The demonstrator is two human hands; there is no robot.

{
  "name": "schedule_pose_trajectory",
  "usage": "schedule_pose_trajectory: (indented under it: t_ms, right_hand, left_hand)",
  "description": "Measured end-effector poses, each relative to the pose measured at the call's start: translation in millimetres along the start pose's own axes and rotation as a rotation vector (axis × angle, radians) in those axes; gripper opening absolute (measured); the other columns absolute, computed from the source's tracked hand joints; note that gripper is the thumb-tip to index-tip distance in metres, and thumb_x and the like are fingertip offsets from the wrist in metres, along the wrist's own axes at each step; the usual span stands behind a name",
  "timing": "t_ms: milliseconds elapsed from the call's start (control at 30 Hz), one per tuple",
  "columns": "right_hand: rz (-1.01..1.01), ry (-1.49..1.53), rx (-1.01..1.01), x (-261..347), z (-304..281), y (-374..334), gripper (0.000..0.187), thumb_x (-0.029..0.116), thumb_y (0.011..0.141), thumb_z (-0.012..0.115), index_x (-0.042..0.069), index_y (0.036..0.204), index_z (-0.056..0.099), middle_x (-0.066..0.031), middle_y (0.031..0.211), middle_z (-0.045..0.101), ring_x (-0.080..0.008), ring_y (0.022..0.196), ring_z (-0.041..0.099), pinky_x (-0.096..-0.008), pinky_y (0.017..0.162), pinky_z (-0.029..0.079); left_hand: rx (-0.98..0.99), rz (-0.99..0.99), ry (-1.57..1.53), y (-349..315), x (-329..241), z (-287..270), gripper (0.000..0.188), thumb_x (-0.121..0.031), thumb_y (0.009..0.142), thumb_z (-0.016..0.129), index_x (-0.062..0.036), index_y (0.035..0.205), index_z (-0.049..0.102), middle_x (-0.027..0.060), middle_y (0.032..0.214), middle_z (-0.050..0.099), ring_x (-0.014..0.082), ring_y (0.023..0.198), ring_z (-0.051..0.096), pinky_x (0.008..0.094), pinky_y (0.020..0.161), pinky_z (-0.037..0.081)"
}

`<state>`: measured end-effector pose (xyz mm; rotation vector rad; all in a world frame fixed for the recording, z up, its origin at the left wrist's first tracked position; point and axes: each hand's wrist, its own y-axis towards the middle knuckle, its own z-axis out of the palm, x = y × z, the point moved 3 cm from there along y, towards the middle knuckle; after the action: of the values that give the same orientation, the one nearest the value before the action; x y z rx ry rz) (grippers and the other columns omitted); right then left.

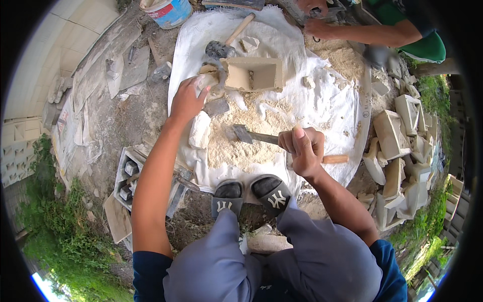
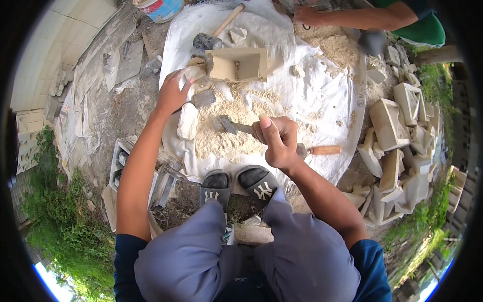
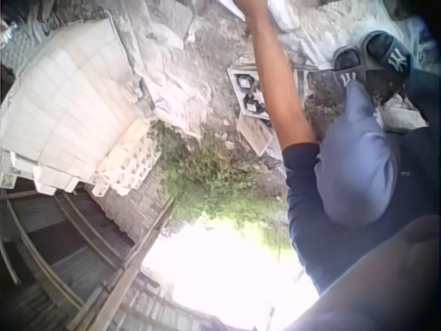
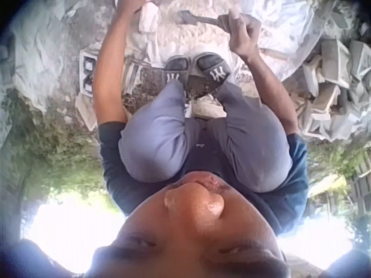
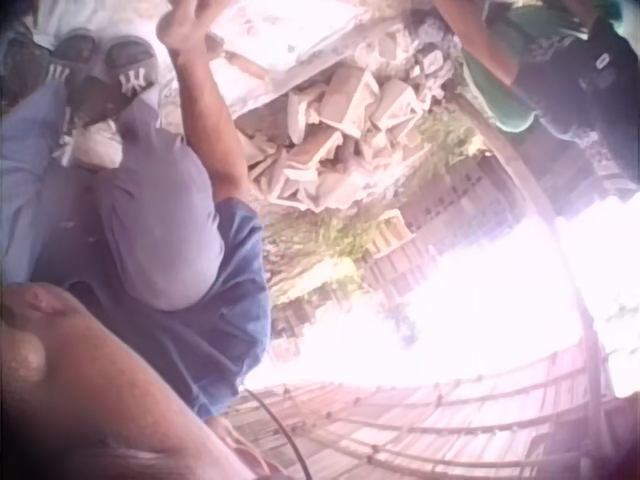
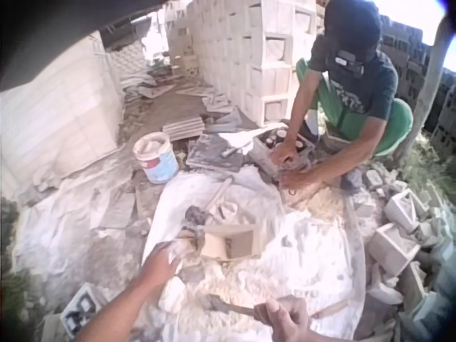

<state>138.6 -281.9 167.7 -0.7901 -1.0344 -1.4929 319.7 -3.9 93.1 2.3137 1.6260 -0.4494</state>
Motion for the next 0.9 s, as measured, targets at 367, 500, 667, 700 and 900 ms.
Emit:
schedule_pose_trajectory:
  t_ms: [367,500,667,700,900]
  right_hand:
    - [-0.026,0.021,-0.025,-1,-10,3,0.057,0.020,0.112,0.041,0.006,0.058,0.032,-0.0003,0.051,0.029,-0.0131,0.049,0.021,-0.0335,0.050,0.024]
    - [-0.037,0.010,-0.035,0,-10,5,0.057,0.022,0.112,0.042,0.007,0.057,0.031,-0.0002,0.051,0.029,-0.0129,0.049,0.021,-0.0338,0.050,0.023]
    - [-0.019,0.046,-0.065,-5,-16,3,0.058,0.023,0.112,0.043,0.008,0.057,0.030,0.0001,0.051,0.029,-0.0123,0.048,0.020,-0.0337,0.050,0.022]
    - [-0.020,0.049,-0.067,-3,-17,3,0.058,0.023,0.112,0.043,0.008,0.057,0.030,0.0001,0.051,0.029,-0.0123,0.048,0.020,-0.0337,0.050,0.022]
    - [-0.041,0.057,-0.091,-2,-24,3,0.057,0.023,0.111,0.045,0.009,0.057,0.030,0.0014,0.050,0.029,-0.0120,0.047,0.020,-0.0335,0.050,0.022]
  left_hand:
    - [0.079,0.259,0.229,99,-64,69,0.066,-0.041,0.096,0.069,-0.0066,0.148,0.050,0.0152,0.144,0.058,0.0318,0.136,0.052,0.0440,0.111,0.043]
    - [0.149,0.234,0.249,114,-64,65,0.057,-0.041,0.091,0.074,-0.0070,0.135,0.064,0.0150,0.126,0.067,0.0357,0.116,0.064,0.0493,0.097,0.051]
    - [0.240,0.121,0.207,108,-57,54,0.040,-0.037,0.088,0.078,-0.0056,0.114,0.074,0.0164,0.109,0.071,0.0384,0.102,0.069,0.0501,0.087,0.054]
    - [0.222,0.117,0.210,103,-59,52,0.037,-0.036,0.089,0.077,-0.0040,0.107,0.074,0.0169,0.104,0.072,0.0389,0.098,0.069,0.0505,0.085,0.054]
    - [0.105,0.069,0.199,55,-73,38,0.039,-0.038,0.090,0.074,0.0004,0.095,0.074,0.0183,0.096,0.072,0.0392,0.091,0.071,0.0513,0.082,0.054]
